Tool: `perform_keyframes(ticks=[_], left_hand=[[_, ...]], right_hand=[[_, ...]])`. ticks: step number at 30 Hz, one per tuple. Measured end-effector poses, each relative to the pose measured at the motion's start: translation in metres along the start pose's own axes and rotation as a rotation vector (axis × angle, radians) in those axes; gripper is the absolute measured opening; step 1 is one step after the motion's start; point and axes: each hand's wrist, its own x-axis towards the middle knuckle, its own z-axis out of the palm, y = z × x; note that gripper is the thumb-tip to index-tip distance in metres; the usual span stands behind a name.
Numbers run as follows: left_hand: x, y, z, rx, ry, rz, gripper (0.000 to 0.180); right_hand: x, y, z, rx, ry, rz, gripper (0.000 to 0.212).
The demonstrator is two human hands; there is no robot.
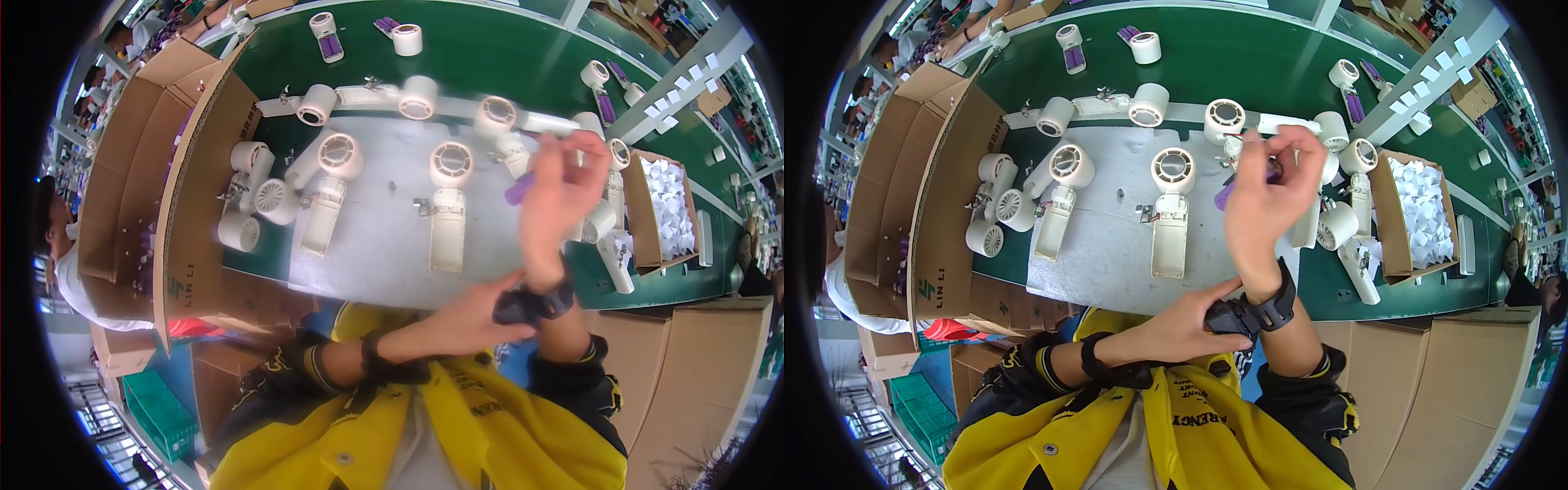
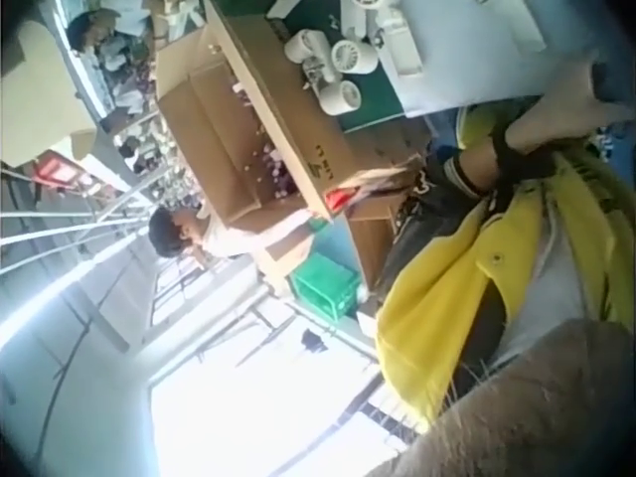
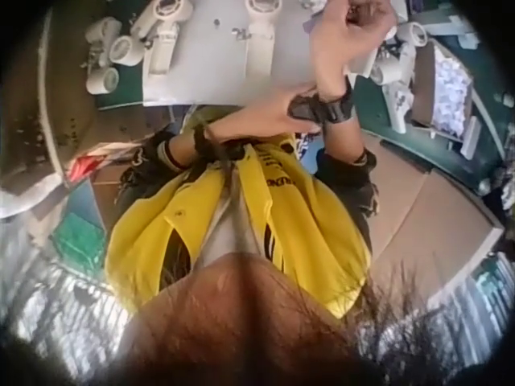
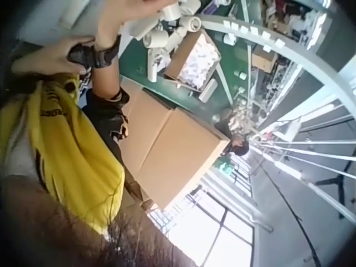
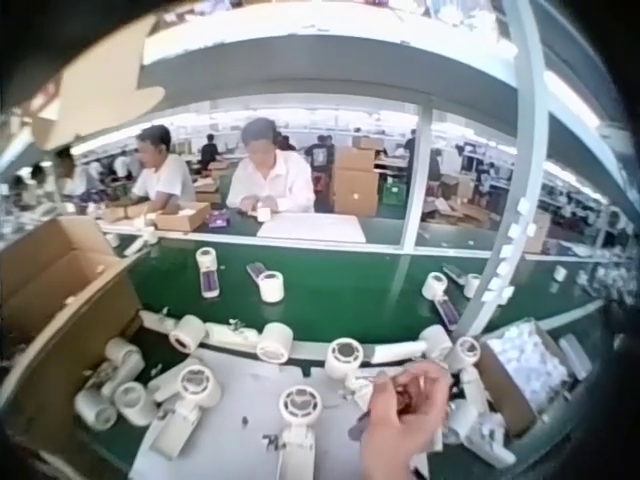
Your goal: The person reaches into a box to retrieve a battery, connects it to a circuit board, and presses the board into a plastic fan housing. After testing the fan, the person fits the battery into the housing and sets the assembly aside.
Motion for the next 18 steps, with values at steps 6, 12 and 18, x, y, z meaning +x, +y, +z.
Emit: perform_keyframes(ticks=[6,12,18], left_hand=[[0.007,-0.009,0.006,0.007,-0.134,-0.075,0.063],[0.006,-0.019,0.007,-0.249,-0.146,-0.016,0.062],[-0.013,0.014,-0.044,0.097,0.049,0.002,0.04]], right_hand=[[-0.012,0.026,-0.009,-0.739,-0.693,-1.003,0.029],[-0.019,0.014,-0.003,-0.304,-0.367,0.153,0.032],[-0.003,0.026,-0.042,-0.241,-0.465,0.442,0.024]])
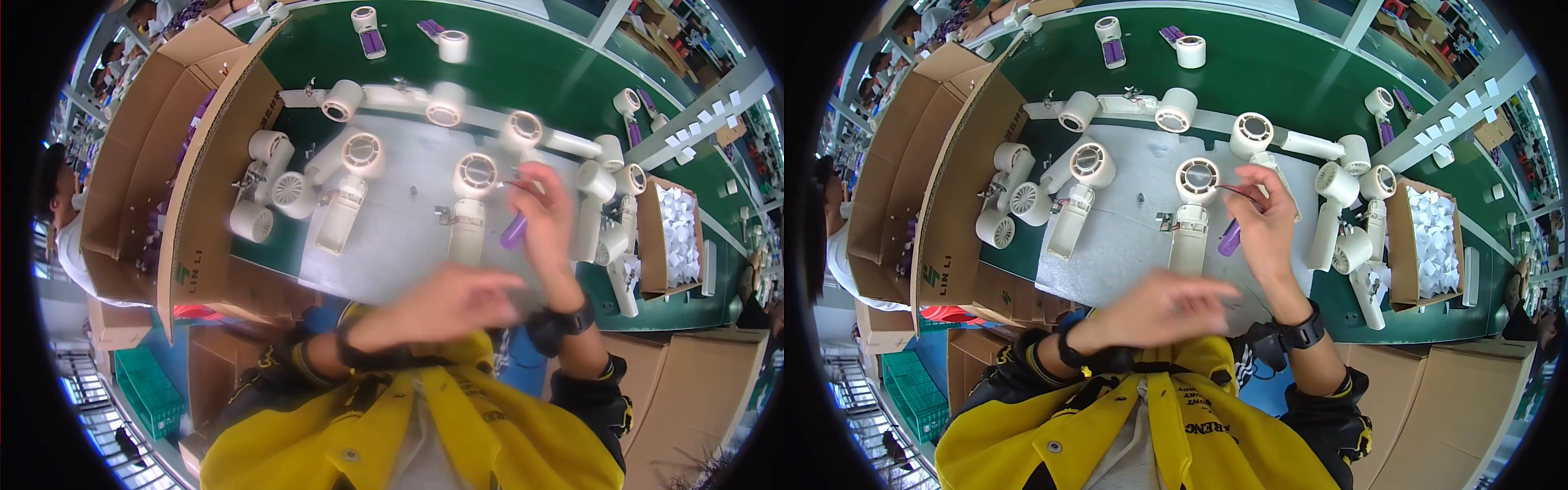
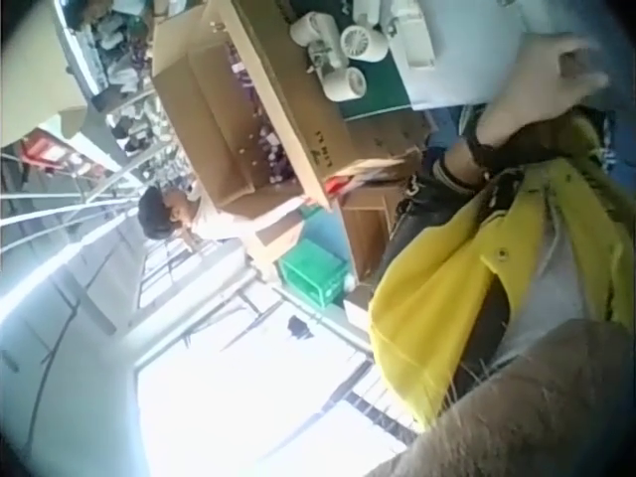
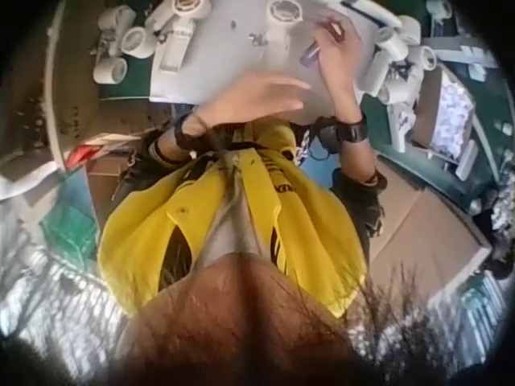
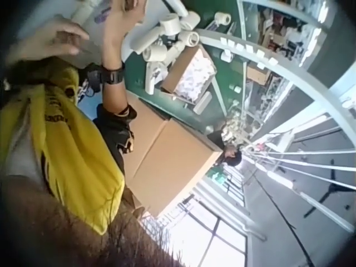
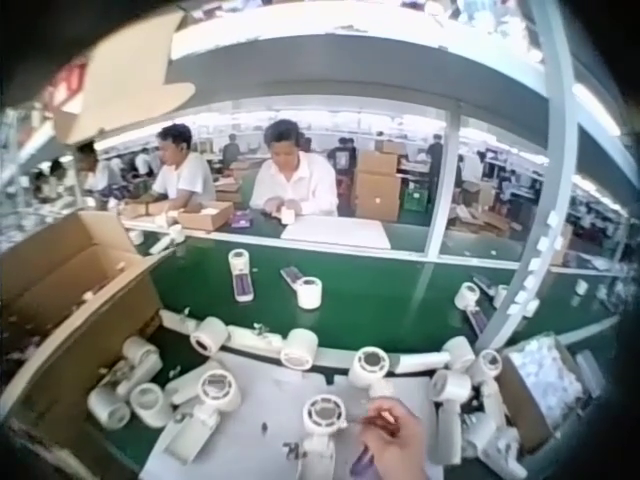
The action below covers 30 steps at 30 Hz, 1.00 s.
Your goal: The person reaches into a box to retrieve a battery, connects it to a circuit board, and presses the board into a plastic fan housing. After testing the fan, the person fits the battery into the housing and sets the assembly aside.
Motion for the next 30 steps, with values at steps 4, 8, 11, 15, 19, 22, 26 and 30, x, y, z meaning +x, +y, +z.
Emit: perform_keyframes(ticks=[4,8,11,15,19,22,26,30], left_hand=[[0.02,0.002,-0.051,0.667,0.515,0.03,0.03],[0.033,-0.011,-0.065,0.612,0.427,-0.127,0.03],[0.031,-0.027,-0.073,0.188,0.357,-0.117,0.035],[0.027,-0.034,-0.075,0.014,0.307,-0.025,0.041],[0.024,-0.032,-0.078,-0.012,0.285,-0.068,0.039],[0.022,-0.027,-0.079,-0.091,0.238,-0.203,0.035],[0.023,-0.028,-0.079,-0.126,0.198,-0.25,0.029],[0.022,-0.022,-0.077,-0.158,0.198,-0.243,0.027]], right_hand=[[-0.003,0.008,-0.004,-0.261,-0.165,0.05,0.014],[-0.003,0.018,-0.001,-0.284,-0.188,-0.009,0.01],[-0.008,0.013,0.003,-0.237,-0.195,0.06,0.007],[-0.007,0.005,-0.003,-0.375,-0.322,-0.079,0.009],[-0.002,-0.018,0.003,-0.611,-0.485,-0.317,0.017],[-0.003,-0.013,0.007,-0.732,-0.563,-0.452,0.021],[-0.012,-0.004,0.008,-0.813,-0.622,-0.583,0.022],[-0.013,-0.001,0.008,-0.827,-0.592,-0.637,0.022]])
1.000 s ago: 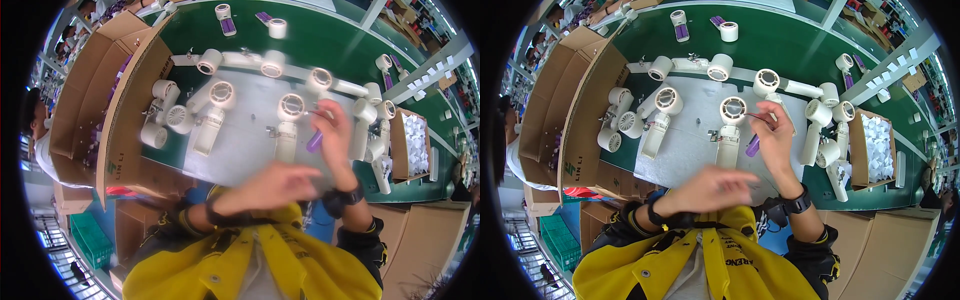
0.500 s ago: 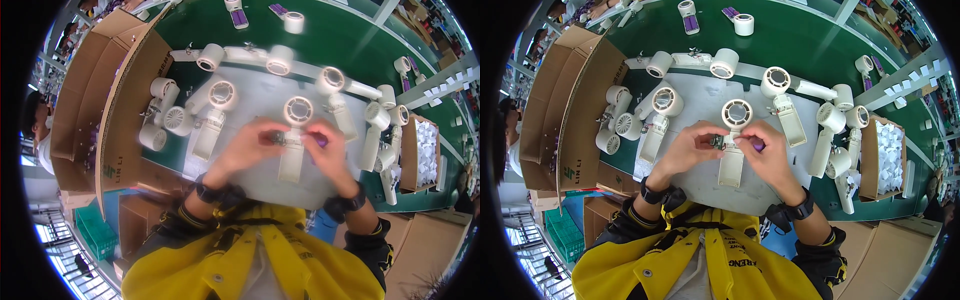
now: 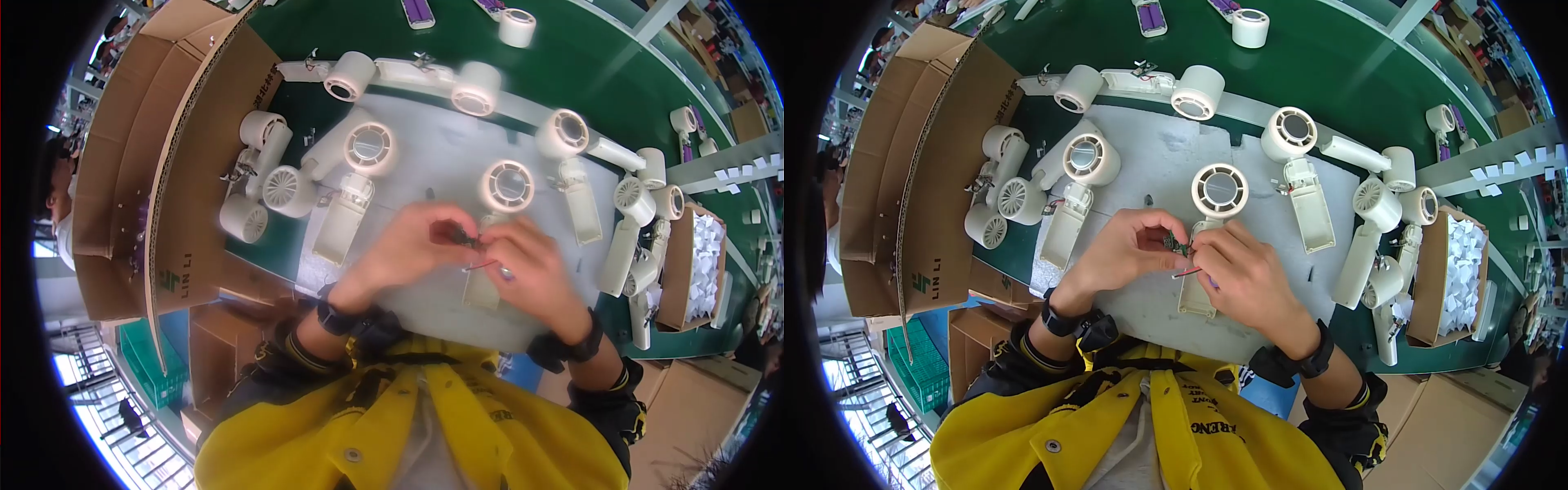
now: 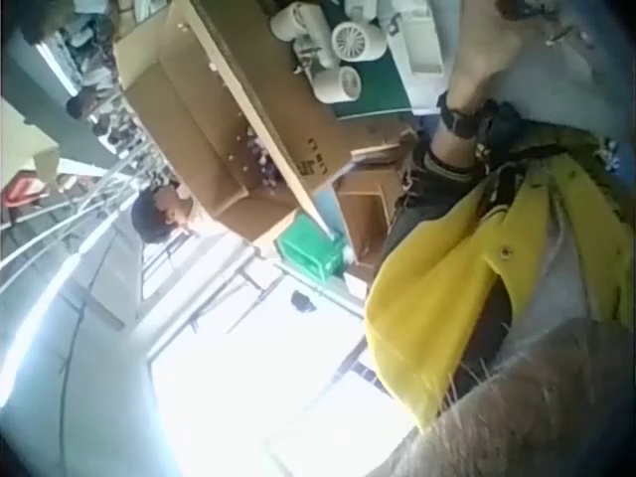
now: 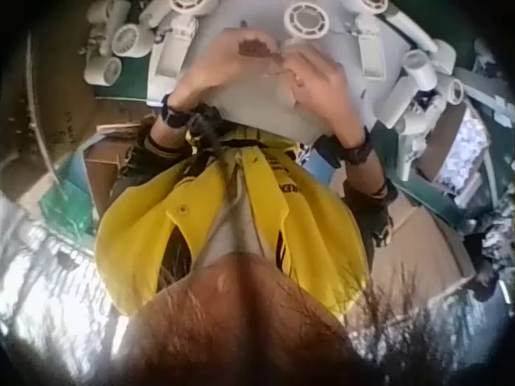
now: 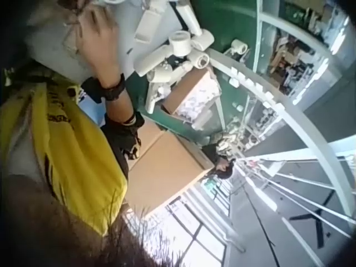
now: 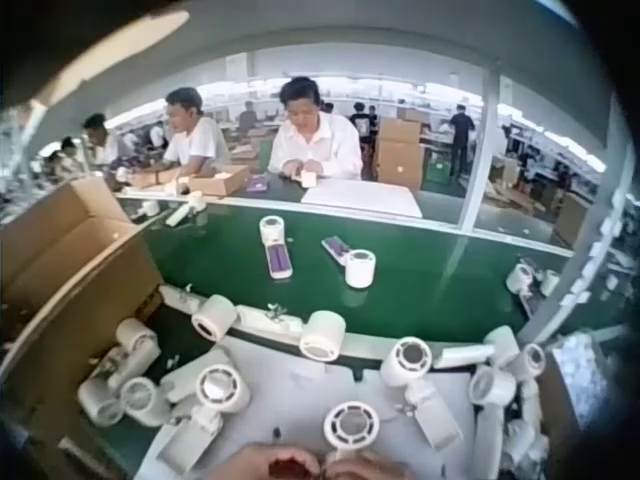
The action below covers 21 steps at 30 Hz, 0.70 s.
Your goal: The person reaches into a box to retrieve a battery, connects it to a circuit board, and presses the board into a plastic fan housing. After testing the fan, the person fits the battery into the housing and sets the assembly aside.
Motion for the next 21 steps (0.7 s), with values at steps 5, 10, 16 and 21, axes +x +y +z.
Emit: perform_keyframes(ticks=[5,10,16,21], left_hand=[[0.003,0.001,0.003,-0.097,-0.015,0.032,0.026],[0.001,0.004,0.004,-0.072,0.013,0.016,0.024],[-0.001,0.004,0.008,0.107,0.057,0.148,0.023],[0.0,0.004,0.006,0.39,0.04,0.45,0.028]], right_hand=[[0.0,-0.001,0.001,-0.029,0.04,-0.014,0.022],[0.002,-0.009,0.0,-0.001,0.017,0.089,0.023],[0.0,-0.011,0.0,-0.035,-0.013,0.086,0.023],[0.001,-0.015,-0.004,-0.091,-0.056,0.024,0.022]])
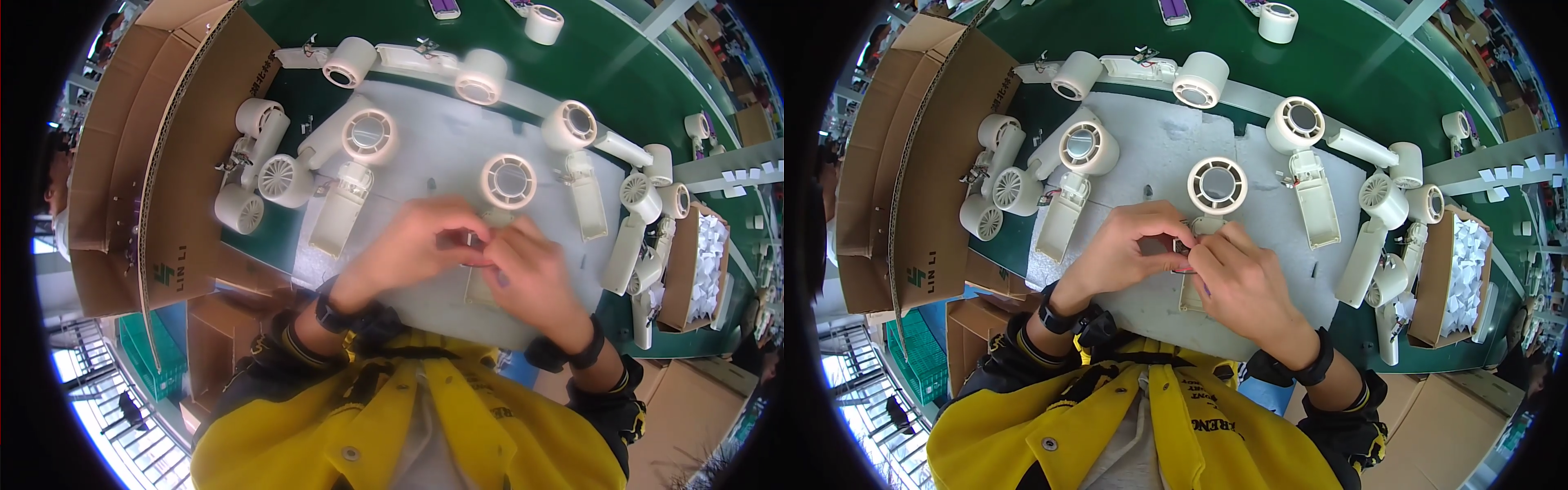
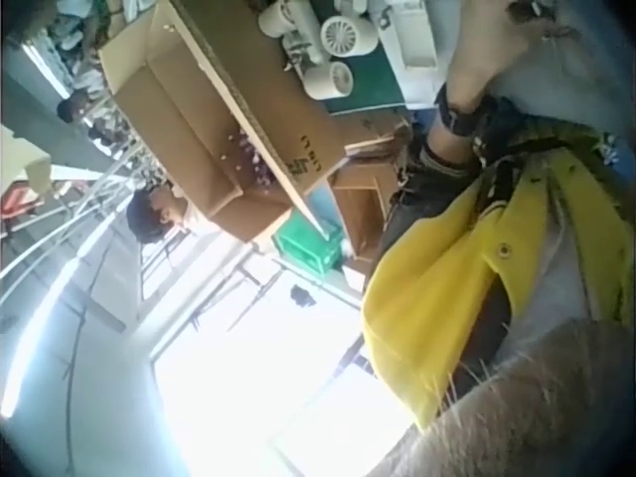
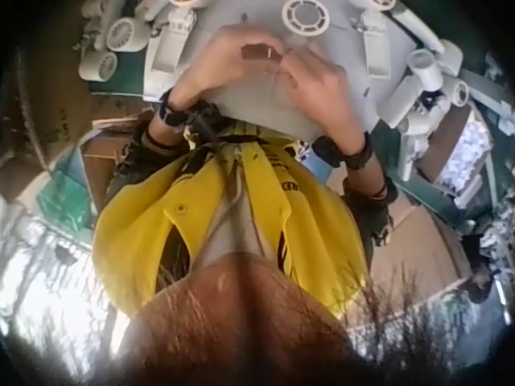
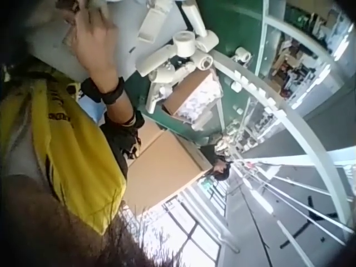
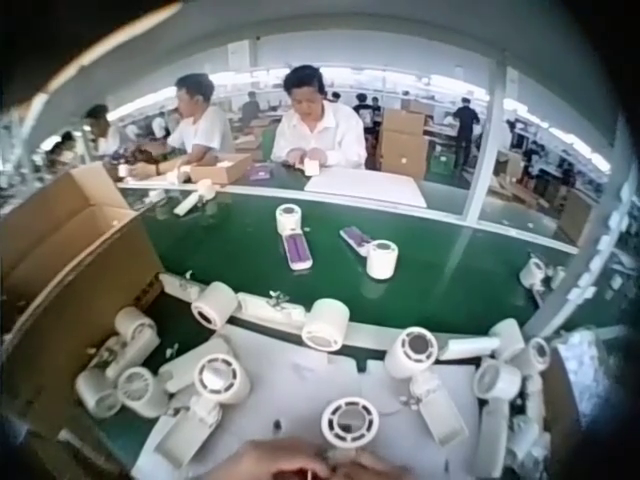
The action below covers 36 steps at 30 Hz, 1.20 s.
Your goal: The person reaches into a box to retrieve a battery, connects it to a circuit board, and presses the board into a plastic fan housing. After testing the fan, the person fits the battery into the housing and sets the assembly aside.
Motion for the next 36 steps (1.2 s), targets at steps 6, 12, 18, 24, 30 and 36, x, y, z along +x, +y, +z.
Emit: perform_keyframes(ticks=[6,12,18,24,30,36], left_hand=[[0.0,-0.002,0.002,0.035,0.017,0.028,0.03],[-0.001,-0.001,-0.001,-0.024,-0.018,-0.066,0.031],[-0.002,-0.005,0.0,-0.076,-0.017,-0.077,0.024],[-0.004,-0.011,0.001,-0.363,0.013,-0.288,0.015],[-0.003,-0.007,0.0,-0.426,0.042,-0.309,0.013],[-0.003,-0.01,0.004,-0.328,0.09,-0.262,0.015]], right_hand=[[-0.001,0.006,-0.003,0.103,-0.002,-0.019,0.022],[-0.004,0.016,-0.003,0.234,0.189,0.054,0.02],[-0.005,0.02,0.001,0.099,0.262,0.083,0.021],[-0.002,0.019,0.0,0.057,0.207,0.027,0.017],[-0.004,0.017,-0.003,0.177,0.087,0.127,0.017],[-0.004,0.015,0.003,0.074,0.142,0.092,0.011]])
